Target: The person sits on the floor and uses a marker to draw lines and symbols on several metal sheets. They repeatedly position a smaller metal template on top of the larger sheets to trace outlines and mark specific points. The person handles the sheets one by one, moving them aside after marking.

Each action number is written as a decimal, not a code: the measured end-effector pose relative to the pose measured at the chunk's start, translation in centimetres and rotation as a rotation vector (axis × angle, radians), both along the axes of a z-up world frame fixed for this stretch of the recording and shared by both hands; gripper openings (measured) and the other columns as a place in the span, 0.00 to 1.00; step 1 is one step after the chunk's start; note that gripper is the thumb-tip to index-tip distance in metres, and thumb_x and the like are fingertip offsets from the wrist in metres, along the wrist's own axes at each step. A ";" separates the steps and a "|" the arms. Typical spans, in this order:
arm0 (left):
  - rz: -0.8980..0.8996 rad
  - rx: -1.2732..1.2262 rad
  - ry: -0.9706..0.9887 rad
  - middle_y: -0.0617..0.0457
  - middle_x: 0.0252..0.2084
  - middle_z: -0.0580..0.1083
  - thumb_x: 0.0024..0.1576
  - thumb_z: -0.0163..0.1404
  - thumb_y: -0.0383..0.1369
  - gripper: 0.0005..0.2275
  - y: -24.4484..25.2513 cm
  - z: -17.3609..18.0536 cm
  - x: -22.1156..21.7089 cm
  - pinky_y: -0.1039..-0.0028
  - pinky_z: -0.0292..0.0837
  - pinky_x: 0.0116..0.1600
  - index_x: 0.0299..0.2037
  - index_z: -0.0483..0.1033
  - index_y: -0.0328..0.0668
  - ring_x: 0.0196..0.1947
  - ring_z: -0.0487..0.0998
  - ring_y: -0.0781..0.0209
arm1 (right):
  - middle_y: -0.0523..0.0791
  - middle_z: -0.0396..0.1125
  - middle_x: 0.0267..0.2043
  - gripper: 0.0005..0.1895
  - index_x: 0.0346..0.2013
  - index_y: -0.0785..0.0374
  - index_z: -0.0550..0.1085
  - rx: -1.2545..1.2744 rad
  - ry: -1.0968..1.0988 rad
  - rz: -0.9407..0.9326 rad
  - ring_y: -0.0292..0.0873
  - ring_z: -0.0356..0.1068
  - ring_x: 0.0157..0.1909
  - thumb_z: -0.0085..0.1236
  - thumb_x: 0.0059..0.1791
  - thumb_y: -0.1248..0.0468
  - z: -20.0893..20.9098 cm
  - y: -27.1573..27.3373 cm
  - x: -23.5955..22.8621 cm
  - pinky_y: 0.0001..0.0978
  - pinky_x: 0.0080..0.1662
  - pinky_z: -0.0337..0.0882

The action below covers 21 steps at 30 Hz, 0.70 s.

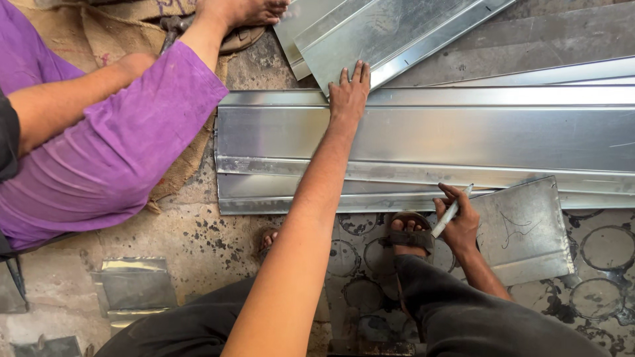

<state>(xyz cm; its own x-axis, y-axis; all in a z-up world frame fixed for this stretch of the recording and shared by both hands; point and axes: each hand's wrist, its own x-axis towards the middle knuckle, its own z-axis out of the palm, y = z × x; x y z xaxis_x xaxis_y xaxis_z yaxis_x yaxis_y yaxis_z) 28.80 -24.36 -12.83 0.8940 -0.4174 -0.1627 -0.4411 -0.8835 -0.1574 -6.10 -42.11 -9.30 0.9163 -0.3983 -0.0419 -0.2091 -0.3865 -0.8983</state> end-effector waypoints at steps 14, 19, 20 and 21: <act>0.078 -0.004 0.150 0.65 0.79 0.45 0.65 0.42 0.32 0.30 1.1 0.5 0.7 0.38 0.63 0.66 0.77 0.43 0.62 0.75 0.56 0.46 | 0.53 0.76 0.44 0.20 0.60 0.62 0.72 -0.035 0.085 0.067 0.45 0.78 0.46 0.61 0.53 0.64 1.0 0.8 -0.5 0.36 0.44 0.77; 0.066 0.005 0.160 0.65 0.80 0.44 0.66 0.42 0.31 0.31 1.3 0.0 0.8 0.37 0.63 0.66 0.77 0.42 0.61 0.75 0.55 0.45 | 0.53 0.75 0.42 0.20 0.60 0.61 0.73 -0.082 0.077 0.083 0.45 0.78 0.44 0.61 0.53 0.64 0.6 0.9 -0.6 0.36 0.44 0.78; 0.060 0.003 0.152 0.65 0.80 0.44 0.66 0.43 0.31 0.31 1.4 -0.2 1.0 0.36 0.64 0.65 0.77 0.41 0.61 0.75 0.55 0.45 | 0.52 0.76 0.42 0.20 0.60 0.61 0.73 -0.081 0.076 0.090 0.45 0.78 0.44 0.61 0.53 0.64 0.6 1.0 -0.7 0.36 0.44 0.78; 0.056 0.000 0.142 0.64 0.80 0.43 0.67 0.43 0.30 0.31 1.5 -0.3 1.4 0.35 0.64 0.65 0.77 0.41 0.61 0.76 0.55 0.44 | 0.52 0.76 0.43 0.20 0.60 0.61 0.72 -0.081 0.073 0.098 0.45 0.78 0.44 0.60 0.53 0.63 0.5 1.0 -0.6 0.36 0.44 0.78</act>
